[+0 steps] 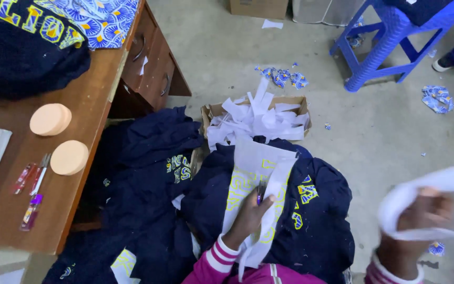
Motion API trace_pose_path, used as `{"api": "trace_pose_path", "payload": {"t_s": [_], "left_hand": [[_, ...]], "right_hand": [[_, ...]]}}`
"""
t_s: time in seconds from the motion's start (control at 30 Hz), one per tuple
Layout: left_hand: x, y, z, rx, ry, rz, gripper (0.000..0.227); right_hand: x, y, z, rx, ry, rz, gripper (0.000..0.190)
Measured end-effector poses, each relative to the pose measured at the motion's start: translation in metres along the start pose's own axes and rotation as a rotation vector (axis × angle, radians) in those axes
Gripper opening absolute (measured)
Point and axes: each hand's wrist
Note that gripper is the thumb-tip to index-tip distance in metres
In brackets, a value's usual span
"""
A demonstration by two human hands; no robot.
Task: Removing white stabilizer backing from the inside of embroidered navy blue shirts using hands and scissors.
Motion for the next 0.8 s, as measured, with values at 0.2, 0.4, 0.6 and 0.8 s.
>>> {"api": "trace_pose_path", "payload": {"t_s": [0.2,0.4,0.6,0.8], "left_hand": [[0.013,0.049,0.004,-0.312,0.242,0.083,0.013],[0.045,0.047,0.049,-0.265,0.174,0.069,0.029],[0.09,-0.003,0.067,0.019,0.452,0.009,0.023],[0.096,-0.009,0.045,0.169,0.471,0.025,0.018]], "right_hand": [[-0.064,-0.042,-0.103,-0.954,-1.321,0.166,0.023],[-0.152,0.007,-0.075,-0.691,-1.187,-0.212,0.024],[-0.299,0.237,-0.055,-0.601,-1.091,-0.262,0.007],[-0.363,0.381,-0.126,-0.696,-1.028,-0.195,0.03]]}}
Point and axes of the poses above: each hand's wrist, its own z-axis towards the middle knuckle, its own x-axis out of the back of the hand, y = z × x, and after that the axes turned 15 degrees about y, right-handed
